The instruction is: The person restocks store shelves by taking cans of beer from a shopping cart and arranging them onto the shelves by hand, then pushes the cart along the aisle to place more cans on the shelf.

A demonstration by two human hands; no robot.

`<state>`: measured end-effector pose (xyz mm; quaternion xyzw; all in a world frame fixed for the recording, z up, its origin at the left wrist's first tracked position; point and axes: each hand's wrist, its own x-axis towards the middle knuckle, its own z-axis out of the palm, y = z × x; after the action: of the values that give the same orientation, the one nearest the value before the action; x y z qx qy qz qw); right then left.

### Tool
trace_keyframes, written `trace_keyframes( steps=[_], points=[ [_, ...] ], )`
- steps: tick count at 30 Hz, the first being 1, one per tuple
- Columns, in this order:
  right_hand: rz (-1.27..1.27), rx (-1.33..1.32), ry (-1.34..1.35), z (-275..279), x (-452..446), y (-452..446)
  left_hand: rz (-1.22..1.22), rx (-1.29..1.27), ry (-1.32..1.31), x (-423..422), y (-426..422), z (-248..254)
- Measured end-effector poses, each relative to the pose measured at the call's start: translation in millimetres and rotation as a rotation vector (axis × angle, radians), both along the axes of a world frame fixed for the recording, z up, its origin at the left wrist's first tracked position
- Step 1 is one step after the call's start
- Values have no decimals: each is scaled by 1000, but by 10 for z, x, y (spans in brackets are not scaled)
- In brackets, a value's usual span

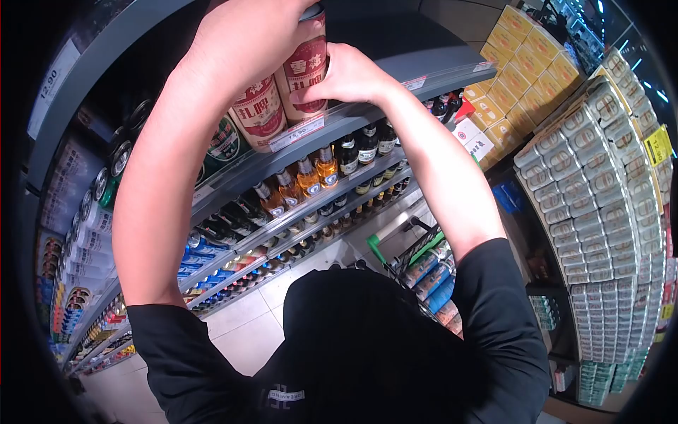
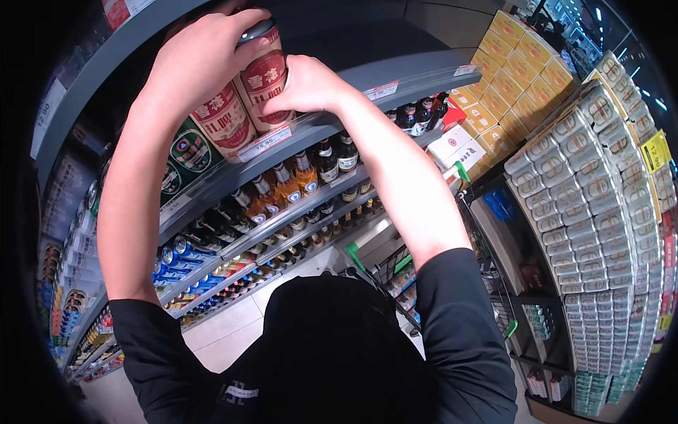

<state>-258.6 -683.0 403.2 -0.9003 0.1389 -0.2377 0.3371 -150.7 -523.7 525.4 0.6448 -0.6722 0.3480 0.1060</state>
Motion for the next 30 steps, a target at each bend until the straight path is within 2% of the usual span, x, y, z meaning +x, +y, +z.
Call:
trace_keyframes(
  steps=[2,8,13,19,24,28,30],
  points=[
    [10,15,-1,-3,4,1,-21,39,91,-149,104,87],
    [13,61,-24,-14,-8,21,-14,85,89,-164,102,132],
    [-23,54,-6,-19,-15,37,9,-13,47,-239,130,58],
    [-79,16,-31,-146,22,6,81,68,73,-287,118,124],
    [-151,16,-47,-221,21,64,-47,52,137,30,-137,-73],
    [-189,-18,-49,-179,-23,138,-46,133,270,-11,-131,-31],
    [-214,-1,-31,-152,-48,175,-38,107,239,28,-153,-49]
  ],
)
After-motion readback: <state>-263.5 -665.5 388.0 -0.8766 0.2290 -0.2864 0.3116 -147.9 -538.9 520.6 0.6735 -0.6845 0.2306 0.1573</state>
